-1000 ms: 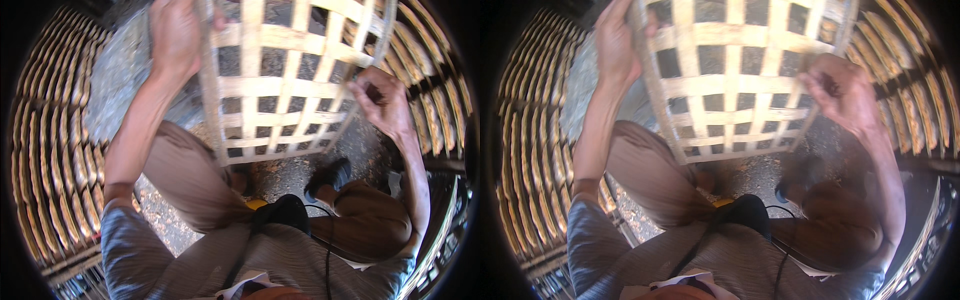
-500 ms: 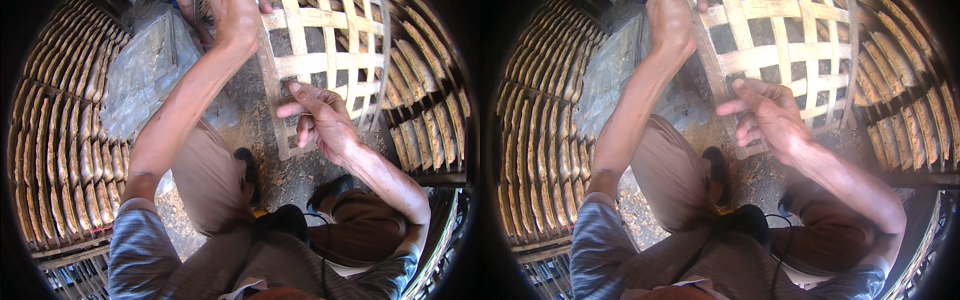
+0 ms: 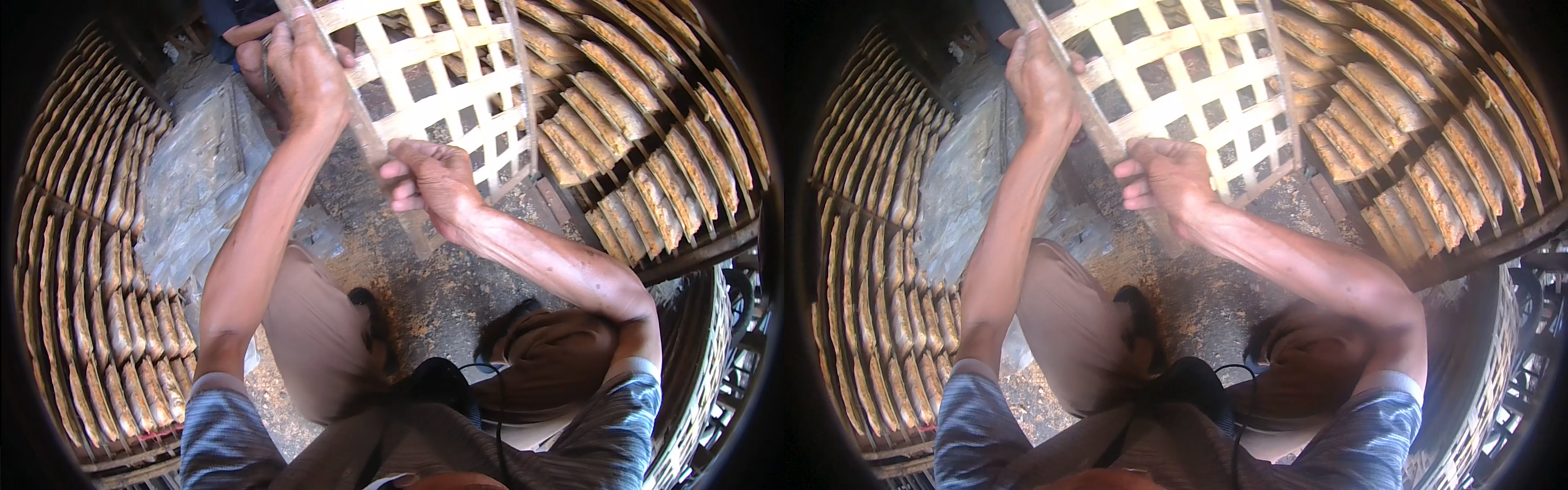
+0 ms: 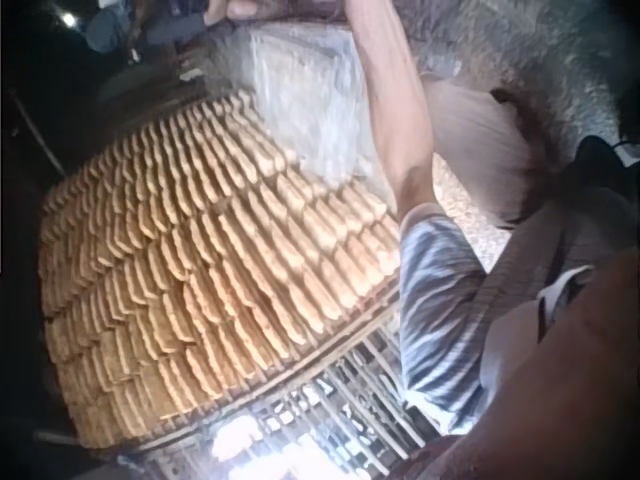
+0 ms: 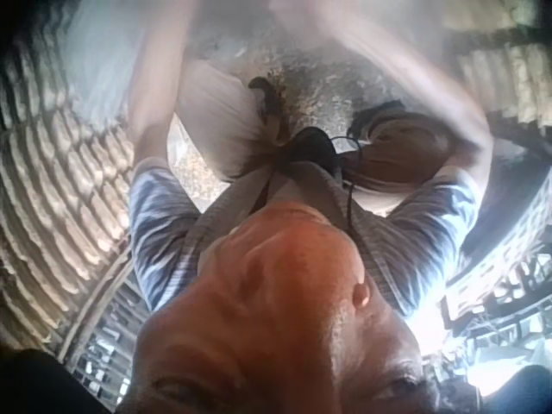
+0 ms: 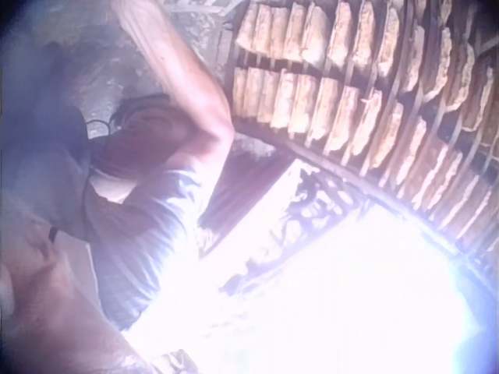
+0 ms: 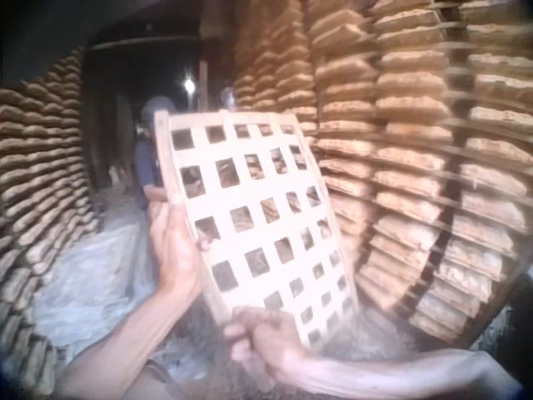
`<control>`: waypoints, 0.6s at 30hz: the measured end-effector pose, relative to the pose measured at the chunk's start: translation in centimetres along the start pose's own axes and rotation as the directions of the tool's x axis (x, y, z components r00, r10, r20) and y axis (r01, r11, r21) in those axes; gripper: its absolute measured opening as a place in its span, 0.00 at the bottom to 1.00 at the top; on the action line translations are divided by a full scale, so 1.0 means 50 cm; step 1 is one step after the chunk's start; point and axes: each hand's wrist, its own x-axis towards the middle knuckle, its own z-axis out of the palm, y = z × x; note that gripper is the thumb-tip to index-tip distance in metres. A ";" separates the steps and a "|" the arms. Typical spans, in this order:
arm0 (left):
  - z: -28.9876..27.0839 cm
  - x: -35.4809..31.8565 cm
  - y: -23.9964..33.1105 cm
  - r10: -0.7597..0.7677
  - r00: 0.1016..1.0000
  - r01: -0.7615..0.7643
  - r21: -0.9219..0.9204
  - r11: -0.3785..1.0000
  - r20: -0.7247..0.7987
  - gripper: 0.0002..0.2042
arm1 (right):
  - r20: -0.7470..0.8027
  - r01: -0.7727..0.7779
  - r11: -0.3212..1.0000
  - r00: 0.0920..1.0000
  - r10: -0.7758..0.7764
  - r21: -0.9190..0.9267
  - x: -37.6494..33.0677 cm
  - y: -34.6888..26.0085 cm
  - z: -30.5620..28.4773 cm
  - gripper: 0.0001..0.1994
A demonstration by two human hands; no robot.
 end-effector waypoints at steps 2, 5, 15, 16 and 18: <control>-0.005 -0.001 0.000 0.008 1.000 -0.008 0.000 1.000 0.020 0.14 | 0.031 -0.011 0.996 0.999 0.014 -0.091 0.005 -0.004 0.000 0.15; -0.022 0.001 0.003 0.007 1.000 -0.007 0.022 1.000 0.015 0.13 | 0.099 0.014 0.982 0.995 0.005 -0.188 -0.003 -0.014 -0.005 0.12; -0.111 0.016 0.046 -0.073 0.993 0.063 0.113 0.992 0.092 0.15 | 0.486 0.477 0.099 0.838 0.249 -0.873 -0.079 -0.071 -0.197 0.14; -0.113 0.016 0.050 -0.081 0.993 0.070 0.117 0.991 0.091 0.16 | 0.510 0.515 0.007 0.847 0.154 -0.857 -0.089 -0.075 -0.222 0.14; -0.125 0.010 0.061 -0.119 0.986 0.107 0.100 0.989 0.119 0.16 | 0.469 0.510 0.142 0.849 -0.244 -0.848 -0.085 -0.075 -0.275 0.11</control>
